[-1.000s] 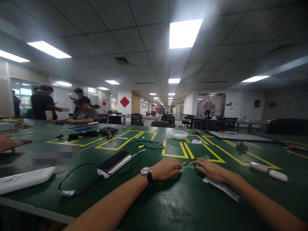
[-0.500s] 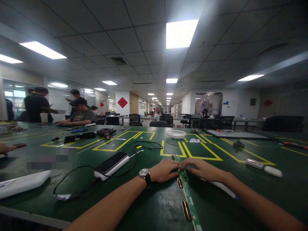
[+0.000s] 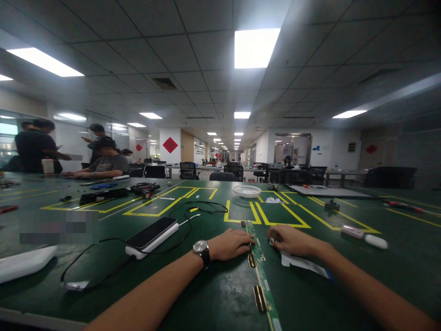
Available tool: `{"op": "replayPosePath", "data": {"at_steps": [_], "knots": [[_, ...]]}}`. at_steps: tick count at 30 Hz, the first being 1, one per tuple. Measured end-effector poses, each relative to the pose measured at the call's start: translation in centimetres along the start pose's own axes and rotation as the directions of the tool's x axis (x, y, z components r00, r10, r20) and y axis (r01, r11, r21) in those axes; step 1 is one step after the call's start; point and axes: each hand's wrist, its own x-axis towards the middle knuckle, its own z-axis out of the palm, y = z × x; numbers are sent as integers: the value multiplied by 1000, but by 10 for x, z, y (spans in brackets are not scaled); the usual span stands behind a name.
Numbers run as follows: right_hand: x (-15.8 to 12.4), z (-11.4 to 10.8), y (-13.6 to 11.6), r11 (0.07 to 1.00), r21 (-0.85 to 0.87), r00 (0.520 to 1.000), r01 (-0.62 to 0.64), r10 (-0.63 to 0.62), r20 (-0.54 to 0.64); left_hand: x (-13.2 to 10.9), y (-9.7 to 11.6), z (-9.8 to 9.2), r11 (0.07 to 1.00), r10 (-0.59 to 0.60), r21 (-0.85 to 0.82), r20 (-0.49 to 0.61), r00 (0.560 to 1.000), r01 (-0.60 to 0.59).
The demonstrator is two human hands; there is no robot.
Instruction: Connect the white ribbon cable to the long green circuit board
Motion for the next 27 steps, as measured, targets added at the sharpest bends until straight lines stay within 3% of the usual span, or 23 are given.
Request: {"op": "replayPosePath", "data": {"at_steps": [8, 27], "knots": [[7, 15, -13, 992, 48, 991, 116, -113, -71, 0, -3, 2, 1000, 15, 13, -11, 1000, -15], [8, 20, -24, 998, -12, 988, 64, -65, -141, 1, -2, 1, 1000, 18, -8, -8, 1000, -18]]}}
